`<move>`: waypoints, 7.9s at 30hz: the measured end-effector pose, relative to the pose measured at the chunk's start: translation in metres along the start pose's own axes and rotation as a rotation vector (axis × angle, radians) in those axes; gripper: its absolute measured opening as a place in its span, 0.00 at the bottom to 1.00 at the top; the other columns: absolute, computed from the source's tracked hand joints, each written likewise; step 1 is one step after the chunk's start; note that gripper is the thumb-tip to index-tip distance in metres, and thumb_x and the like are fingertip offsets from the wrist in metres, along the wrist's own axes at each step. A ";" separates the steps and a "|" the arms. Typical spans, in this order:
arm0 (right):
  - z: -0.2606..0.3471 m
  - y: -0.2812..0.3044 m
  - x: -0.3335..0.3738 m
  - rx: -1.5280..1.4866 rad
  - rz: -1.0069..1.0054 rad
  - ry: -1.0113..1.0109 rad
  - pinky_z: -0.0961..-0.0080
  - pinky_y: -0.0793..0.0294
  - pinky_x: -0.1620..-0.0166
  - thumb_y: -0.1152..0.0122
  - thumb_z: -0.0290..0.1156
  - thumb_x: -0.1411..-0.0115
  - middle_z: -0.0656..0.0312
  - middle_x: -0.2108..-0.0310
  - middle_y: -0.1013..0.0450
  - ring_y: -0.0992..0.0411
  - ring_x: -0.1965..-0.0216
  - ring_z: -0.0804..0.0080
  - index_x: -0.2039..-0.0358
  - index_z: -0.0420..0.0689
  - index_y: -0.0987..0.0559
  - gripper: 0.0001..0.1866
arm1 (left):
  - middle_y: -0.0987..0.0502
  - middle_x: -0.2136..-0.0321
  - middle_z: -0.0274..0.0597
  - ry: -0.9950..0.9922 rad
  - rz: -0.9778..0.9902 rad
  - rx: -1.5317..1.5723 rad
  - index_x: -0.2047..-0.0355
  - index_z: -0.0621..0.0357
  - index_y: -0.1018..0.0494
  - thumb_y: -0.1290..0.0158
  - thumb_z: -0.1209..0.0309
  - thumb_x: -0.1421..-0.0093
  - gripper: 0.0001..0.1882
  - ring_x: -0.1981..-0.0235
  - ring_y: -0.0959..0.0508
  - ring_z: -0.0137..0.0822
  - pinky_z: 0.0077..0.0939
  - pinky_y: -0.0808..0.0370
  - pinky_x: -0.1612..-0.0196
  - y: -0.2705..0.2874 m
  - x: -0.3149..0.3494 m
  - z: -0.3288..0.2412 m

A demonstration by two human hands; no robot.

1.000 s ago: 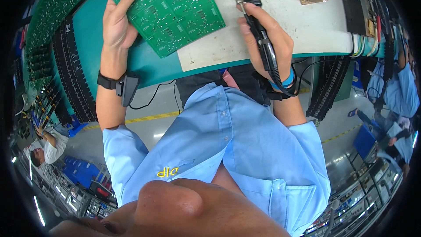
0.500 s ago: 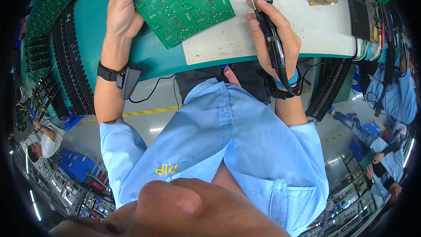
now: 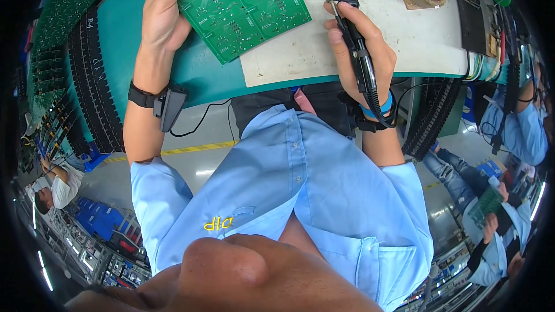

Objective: The person flips a circuit board, solders the underside with a soldering iron, and turns it back over to touch the components before placing it on a stack. They then pick up another board and repeat the process of flipping and soldering.

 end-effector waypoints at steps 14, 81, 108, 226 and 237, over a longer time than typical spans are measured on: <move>0.003 -0.001 0.000 0.023 -0.002 -0.019 0.72 0.24 0.50 0.44 0.24 0.33 0.44 0.52 0.22 0.21 0.56 0.66 0.43 0.37 0.31 0.19 | 0.24 0.49 0.46 0.003 0.023 -0.012 0.41 0.64 0.36 0.48 0.74 0.33 0.22 0.50 0.22 0.39 0.34 0.23 0.48 -0.004 0.003 -0.004; -0.001 0.000 -0.004 -0.016 -0.085 0.056 0.72 0.22 0.53 0.41 0.18 0.38 0.47 0.53 0.21 0.20 0.59 0.66 0.46 0.37 0.27 0.19 | 0.24 0.49 0.46 -0.014 0.095 -0.074 0.42 0.60 0.36 0.47 0.76 0.34 0.21 0.51 0.21 0.37 0.33 0.20 0.50 0.003 0.005 0.001; 0.001 0.000 -0.005 -0.019 -0.064 0.045 0.73 0.23 0.53 0.43 0.20 0.35 0.44 0.53 0.22 0.20 0.58 0.65 0.45 0.37 0.29 0.18 | 0.23 0.51 0.42 0.032 0.167 -0.087 0.44 0.59 0.31 0.45 0.70 0.33 0.18 0.52 0.21 0.33 0.32 0.22 0.51 0.009 0.009 0.001; -0.018 0.059 -0.012 0.165 -0.476 -0.290 0.76 0.24 0.53 0.34 0.25 0.40 0.54 0.60 0.22 0.24 0.61 0.73 0.44 0.36 0.28 0.24 | 0.32 0.73 0.27 -0.356 -0.044 -0.754 0.61 0.62 0.28 0.66 0.45 0.27 0.31 0.72 0.36 0.20 0.18 0.37 0.69 0.013 0.011 0.002; -0.029 0.063 -0.010 0.151 -0.592 -0.309 0.80 0.25 0.57 0.33 0.31 0.38 0.57 0.59 0.21 0.24 0.64 0.76 0.42 0.35 0.29 0.26 | 0.34 0.76 0.27 -0.353 -0.056 -0.695 0.63 0.63 0.29 0.70 0.43 0.27 0.34 0.74 0.38 0.20 0.18 0.38 0.71 0.009 0.008 0.002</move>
Point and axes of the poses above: each hand's wrist, its own x-axis away from the middle knuckle, its own y-axis out of the back of the hand, z = x × y, the point moved 1 cm from there along -x, towards the middle knuckle
